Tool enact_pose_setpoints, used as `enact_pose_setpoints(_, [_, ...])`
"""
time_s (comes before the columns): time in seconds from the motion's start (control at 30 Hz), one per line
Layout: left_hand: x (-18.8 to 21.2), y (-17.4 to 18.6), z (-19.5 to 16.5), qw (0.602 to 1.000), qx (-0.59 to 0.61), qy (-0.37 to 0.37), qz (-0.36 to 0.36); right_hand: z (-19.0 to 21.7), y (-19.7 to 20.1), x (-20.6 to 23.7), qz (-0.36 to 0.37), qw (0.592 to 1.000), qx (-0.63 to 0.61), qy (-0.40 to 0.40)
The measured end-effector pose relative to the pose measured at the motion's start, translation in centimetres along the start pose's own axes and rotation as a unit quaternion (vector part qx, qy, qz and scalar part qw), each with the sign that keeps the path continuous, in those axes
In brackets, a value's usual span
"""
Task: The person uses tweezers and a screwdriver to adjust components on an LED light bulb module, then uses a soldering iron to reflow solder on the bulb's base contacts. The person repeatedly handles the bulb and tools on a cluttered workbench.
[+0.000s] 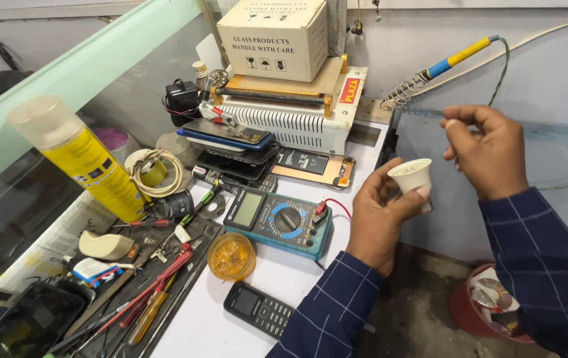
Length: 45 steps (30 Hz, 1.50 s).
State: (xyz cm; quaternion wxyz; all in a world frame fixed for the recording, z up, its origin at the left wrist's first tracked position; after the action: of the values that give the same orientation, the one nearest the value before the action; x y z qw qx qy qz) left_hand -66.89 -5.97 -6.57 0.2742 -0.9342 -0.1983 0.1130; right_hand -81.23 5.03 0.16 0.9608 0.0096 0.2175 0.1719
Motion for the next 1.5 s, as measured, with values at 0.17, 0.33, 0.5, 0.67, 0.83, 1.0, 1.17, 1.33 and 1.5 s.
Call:
enact_pose_setpoints(0.17, [-2.7, -0.4, 1.1, 0.998, -0.051, -0.025, -0.011, -4.6, 1.1, -5.3, -0.065, 0.998, -0.003, 0.008])
enact_pose_setpoints(0.33, [-3.2, -0.7, 1.7, 0.995, -0.101, -0.022, -0.015, -8.9, 1.5, -10.3, -0.114, 0.993, -0.006, -0.007])
enact_pose_setpoints(0.5, [-2.6, -0.6, 1.4, 0.994, -0.108, 0.005, -0.012, -11.9, 0.7, -14.3, -0.124, 0.991, 0.013, -0.044])
enact_pose_setpoints(0.67, [-1.2, -0.1, 1.0, 0.992, -0.121, 0.044, -0.004, -12.9, 0.6, -16.5, -0.11, 0.993, 0.031, -0.037])
enact_pose_setpoints(0.83, [1.0, 0.6, 0.2, 0.99, -0.131, 0.051, 0.004, -12.8, 3.1, -17.0, -0.157, 0.987, 0.003, 0.042])
enact_pose_setpoints(1.0, [3.4, 1.3, -0.6, 0.99, -0.125, 0.067, 0.0, -12.0, 6.5, -16.4, -0.197, 0.973, -0.019, 0.122])
enact_pose_setpoints(1.17, [5.8, 1.6, -2.8, 0.988, -0.147, 0.042, 0.0, -7.4, 8.3, -13.5, -0.205, 0.952, 0.011, 0.226])
enact_pose_setpoints(1.33, [8.4, 2.5, -5.0, 0.987, -0.152, 0.035, -0.035, -4.2, 7.4, -7.7, -0.169, 0.971, -0.079, 0.147])
enact_pose_setpoints(1.5, [12.0, 4.0, -7.4, 0.986, -0.15, -0.001, -0.066, 0.1, 5.0, -0.6, -0.149, 0.974, -0.136, 0.107])
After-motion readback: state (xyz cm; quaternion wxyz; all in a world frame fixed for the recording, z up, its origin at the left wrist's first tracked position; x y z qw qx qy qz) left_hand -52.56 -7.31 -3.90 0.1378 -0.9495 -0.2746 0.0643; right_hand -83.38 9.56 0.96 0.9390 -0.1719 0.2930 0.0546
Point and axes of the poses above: each hand's wrist, its own x-axis away from the middle knuckle, its own y-axis out of the back of the hand, z = x × y, the point moved 10 cm from there along -x, towards the middle knuckle, and after that the axes turned 4 degrees about -x, right-handed, at the moved point
